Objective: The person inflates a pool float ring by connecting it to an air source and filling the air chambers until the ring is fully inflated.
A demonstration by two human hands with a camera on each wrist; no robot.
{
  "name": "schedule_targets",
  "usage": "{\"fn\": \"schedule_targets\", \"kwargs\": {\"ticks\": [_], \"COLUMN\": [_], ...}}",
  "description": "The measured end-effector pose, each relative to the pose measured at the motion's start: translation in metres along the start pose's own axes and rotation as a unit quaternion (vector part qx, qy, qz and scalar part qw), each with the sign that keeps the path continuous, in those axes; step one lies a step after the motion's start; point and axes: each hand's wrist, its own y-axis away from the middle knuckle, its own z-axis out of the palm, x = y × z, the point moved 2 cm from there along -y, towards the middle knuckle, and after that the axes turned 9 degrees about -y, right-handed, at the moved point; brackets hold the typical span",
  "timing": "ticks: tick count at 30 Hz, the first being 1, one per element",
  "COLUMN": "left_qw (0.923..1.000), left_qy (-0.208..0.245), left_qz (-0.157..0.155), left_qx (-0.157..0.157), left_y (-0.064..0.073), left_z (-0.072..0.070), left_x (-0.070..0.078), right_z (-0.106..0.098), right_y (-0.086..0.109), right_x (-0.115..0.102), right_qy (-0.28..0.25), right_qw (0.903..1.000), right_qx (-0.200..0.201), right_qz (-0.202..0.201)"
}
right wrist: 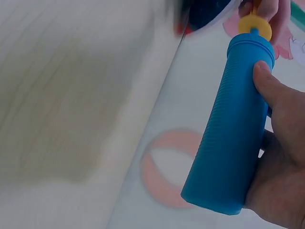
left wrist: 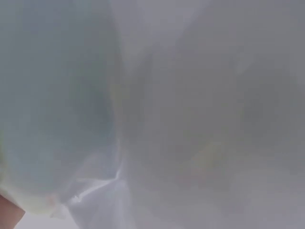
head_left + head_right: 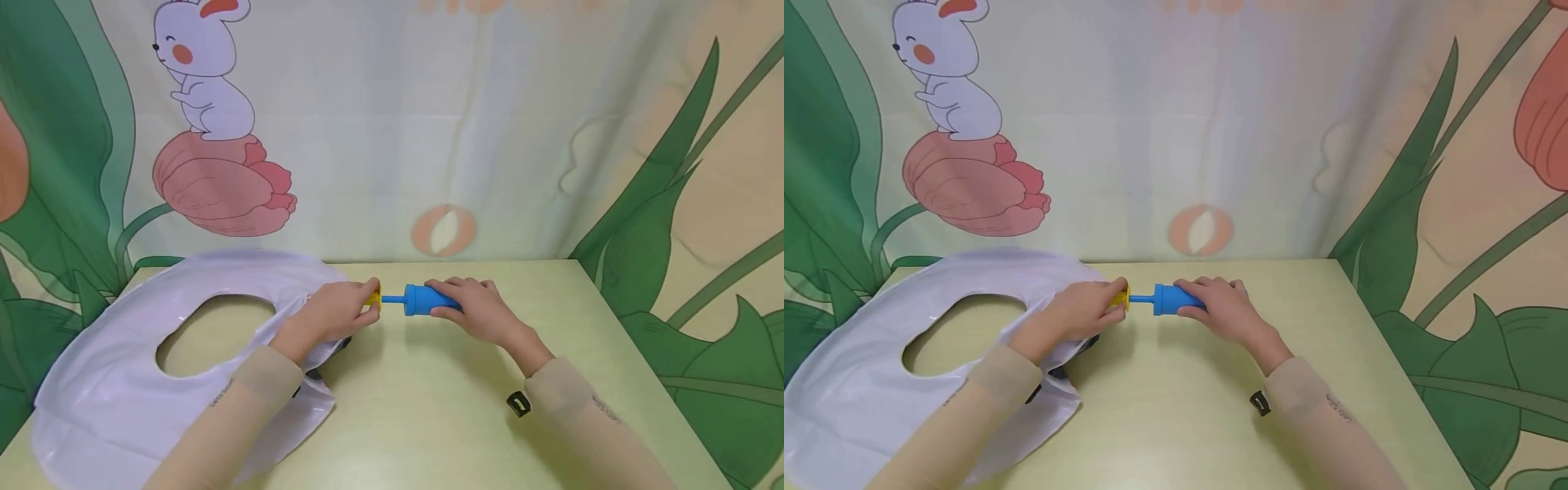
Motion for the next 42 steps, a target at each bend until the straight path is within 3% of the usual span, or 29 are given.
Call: {"fn": "schedule_targets", "kwargs": {"ticks": [5,9,19,23,27,34,42], "left_qw": [1.0000,0.9992,0.9956,0.9947,0.9957,0.9990,0.9988], "left_qy": [0.002,0.033,0.079,0.084,0.078,0.039,0.034], "left_qz": [-0.002,-0.023,-0.048,-0.056,-0.042,-0.009,-0.014], "left_qx": [0.007,-0.006,-0.010,-0.017,-0.027,-0.022,-0.032], "left_y": [-0.003,0.001,0.011,0.013,0.011,0.002,-0.004], "left_z": [0.000,0.000,-0.001,-0.003,-0.006,-0.012,-0.007], "left_x": [0.012,0.006,-0.022,-0.025,-0.020,-0.003,0.015], "right_z": [0.005,0.001,-0.030,-0.038,-0.035,-0.013,0.003], "right_y": [-0.009,-0.004,0.025,0.033,0.034,0.021,0.000], "right_x": [-0.019,-0.020,0.028,0.046,0.051,0.029,-0.014], "right_qy": [0.007,0.007,-0.011,-0.029,-0.033,-0.027,-0.001], "right_qw": [0.9999,0.9999,0.9998,0.9989,0.9989,0.9994,0.9999], "right_qx": [-0.009,-0.013,-0.007,-0.005,0.002,0.018,0.013], "right_qz": [-0.011,-0.007,0.015,0.035,0.034,0.014,-0.008]}}
